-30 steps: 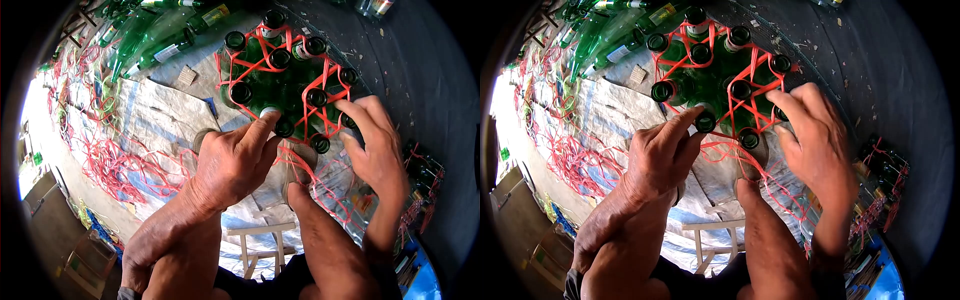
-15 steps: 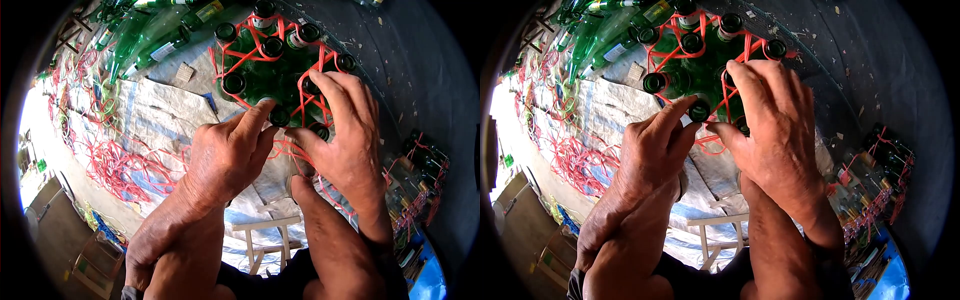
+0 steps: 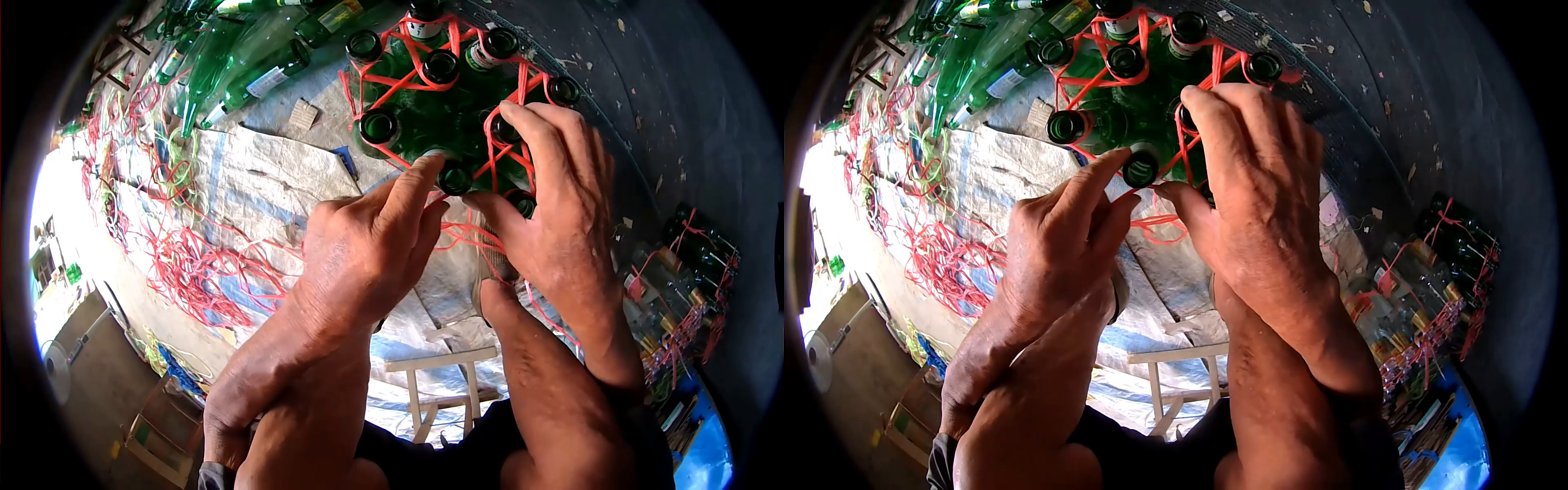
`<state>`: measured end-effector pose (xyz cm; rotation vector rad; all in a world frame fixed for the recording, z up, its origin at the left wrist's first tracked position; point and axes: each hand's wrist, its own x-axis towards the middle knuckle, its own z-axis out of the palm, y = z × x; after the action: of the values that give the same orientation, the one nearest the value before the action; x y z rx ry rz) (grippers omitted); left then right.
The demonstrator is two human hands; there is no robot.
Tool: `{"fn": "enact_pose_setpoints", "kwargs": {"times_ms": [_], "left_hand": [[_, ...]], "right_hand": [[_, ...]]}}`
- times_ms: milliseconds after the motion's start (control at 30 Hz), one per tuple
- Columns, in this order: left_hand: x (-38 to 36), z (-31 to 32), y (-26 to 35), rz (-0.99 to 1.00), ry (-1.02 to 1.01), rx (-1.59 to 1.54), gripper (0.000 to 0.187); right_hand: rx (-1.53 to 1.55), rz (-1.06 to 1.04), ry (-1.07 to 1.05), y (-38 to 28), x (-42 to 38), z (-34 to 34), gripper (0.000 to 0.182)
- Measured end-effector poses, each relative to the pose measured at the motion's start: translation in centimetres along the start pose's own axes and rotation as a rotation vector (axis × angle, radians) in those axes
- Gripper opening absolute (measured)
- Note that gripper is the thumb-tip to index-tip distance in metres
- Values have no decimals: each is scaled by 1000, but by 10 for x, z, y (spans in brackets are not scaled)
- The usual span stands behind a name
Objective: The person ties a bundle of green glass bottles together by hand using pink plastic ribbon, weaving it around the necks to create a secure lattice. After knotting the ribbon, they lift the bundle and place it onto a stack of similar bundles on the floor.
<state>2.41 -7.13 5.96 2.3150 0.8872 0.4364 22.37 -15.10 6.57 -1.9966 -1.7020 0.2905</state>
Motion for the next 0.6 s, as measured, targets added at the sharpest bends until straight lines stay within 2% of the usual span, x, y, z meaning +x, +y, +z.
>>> {"fn": "enact_pose_setpoints", "kwargs": {"times_ms": [133, 200, 600], "left_hand": [[8, -20, 6, 67, -80, 107, 25], [12, -31, 8, 127, -215, 173, 17], [72, -36, 20, 478, -336, 323, 17]], "right_hand": [[8, -3, 7, 2, 0, 1, 79], [11, -8, 1, 3, 0, 0, 79], [-2, -47, 88, 9, -2, 10, 66]]}}
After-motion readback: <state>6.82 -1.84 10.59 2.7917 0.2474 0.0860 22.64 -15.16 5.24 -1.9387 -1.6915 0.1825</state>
